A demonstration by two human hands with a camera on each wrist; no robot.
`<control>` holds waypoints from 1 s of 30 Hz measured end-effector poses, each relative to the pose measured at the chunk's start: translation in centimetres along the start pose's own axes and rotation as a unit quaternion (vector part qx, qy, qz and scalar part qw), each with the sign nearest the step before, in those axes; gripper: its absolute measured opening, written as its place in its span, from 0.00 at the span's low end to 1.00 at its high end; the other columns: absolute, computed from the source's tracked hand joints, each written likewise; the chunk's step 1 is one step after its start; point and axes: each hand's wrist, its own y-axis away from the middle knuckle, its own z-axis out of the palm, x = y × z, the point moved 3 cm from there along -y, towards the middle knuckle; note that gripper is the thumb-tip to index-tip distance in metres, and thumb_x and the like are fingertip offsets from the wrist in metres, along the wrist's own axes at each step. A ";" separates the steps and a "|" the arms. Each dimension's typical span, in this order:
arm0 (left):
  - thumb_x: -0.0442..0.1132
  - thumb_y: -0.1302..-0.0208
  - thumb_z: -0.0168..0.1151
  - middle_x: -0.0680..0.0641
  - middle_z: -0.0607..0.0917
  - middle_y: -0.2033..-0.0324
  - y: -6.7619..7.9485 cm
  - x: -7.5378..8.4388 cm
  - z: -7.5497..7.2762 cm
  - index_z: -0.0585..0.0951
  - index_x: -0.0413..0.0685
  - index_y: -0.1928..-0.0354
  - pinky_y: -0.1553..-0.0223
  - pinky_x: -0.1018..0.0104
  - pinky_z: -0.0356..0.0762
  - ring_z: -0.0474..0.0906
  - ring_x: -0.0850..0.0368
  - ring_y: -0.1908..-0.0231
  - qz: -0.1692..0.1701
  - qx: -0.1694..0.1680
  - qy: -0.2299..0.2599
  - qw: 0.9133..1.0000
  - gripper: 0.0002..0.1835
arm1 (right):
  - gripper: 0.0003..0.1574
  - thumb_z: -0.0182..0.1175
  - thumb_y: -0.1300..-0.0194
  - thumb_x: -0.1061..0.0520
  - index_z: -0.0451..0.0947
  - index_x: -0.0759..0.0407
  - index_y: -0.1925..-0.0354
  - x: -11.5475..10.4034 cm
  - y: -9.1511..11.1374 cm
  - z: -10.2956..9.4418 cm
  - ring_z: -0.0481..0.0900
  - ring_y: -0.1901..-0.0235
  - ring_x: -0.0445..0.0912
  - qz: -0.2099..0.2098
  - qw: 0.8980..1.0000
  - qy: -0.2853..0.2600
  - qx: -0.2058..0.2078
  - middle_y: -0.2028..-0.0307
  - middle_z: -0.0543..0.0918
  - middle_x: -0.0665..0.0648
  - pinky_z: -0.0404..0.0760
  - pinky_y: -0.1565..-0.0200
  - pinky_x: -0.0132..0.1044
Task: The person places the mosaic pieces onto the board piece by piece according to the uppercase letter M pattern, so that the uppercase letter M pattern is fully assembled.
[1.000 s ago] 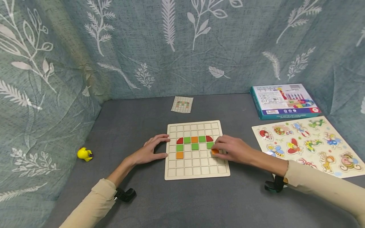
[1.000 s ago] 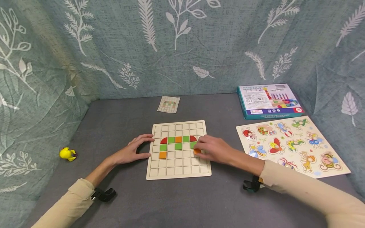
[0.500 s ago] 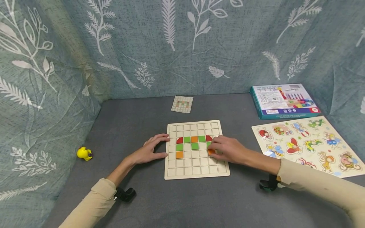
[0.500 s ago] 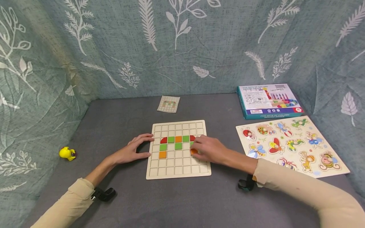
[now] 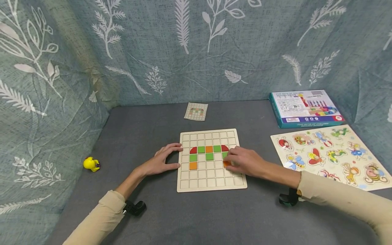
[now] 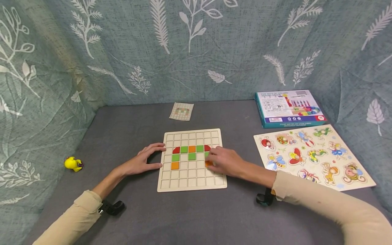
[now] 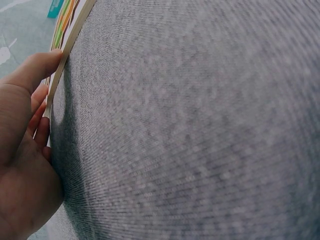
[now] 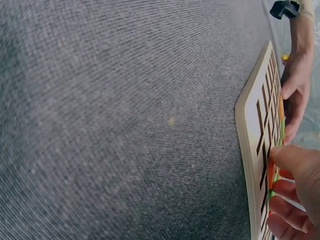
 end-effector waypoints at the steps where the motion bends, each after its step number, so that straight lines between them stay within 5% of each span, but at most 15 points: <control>1: 0.50 0.37 0.65 0.45 0.59 0.28 0.0 0.0 0.0 0.68 0.52 0.32 0.35 0.32 0.46 0.53 0.39 0.29 0.000 0.000 0.001 1.000 0.33 | 0.13 0.73 0.46 0.51 0.85 0.52 0.62 0.0 0.0 0.1 0.77 0.66 0.40 -0.002 1.000 -0.002 0.000 0.64 0.82 0.48 0.78 0.67 0.33; 19: 0.49 0.37 0.64 0.45 0.60 0.28 -0.4 0.3 0.5 0.68 0.51 0.32 0.35 0.32 0.47 0.53 0.39 0.29 0.016 -0.003 -0.001 1.000 0.32 | 0.09 0.72 0.46 0.52 0.85 0.50 0.65 0.0 0.2 0.0 0.77 0.65 0.41 0.003 0.999 0.019 0.026 0.65 0.81 0.48 0.78 0.67 0.31; 30: 0.50 0.36 0.64 0.45 0.64 0.29 0.2 0.9 -0.4 0.69 0.51 0.33 0.33 0.38 0.56 0.57 0.43 0.28 0.021 0.000 -0.017 1.000 0.31 | 0.22 0.66 0.39 0.46 0.82 0.56 0.50 0.9 -1.0 -1.1 0.78 0.52 0.49 0.058 0.998 0.006 0.001 0.53 0.82 0.55 0.78 0.52 0.44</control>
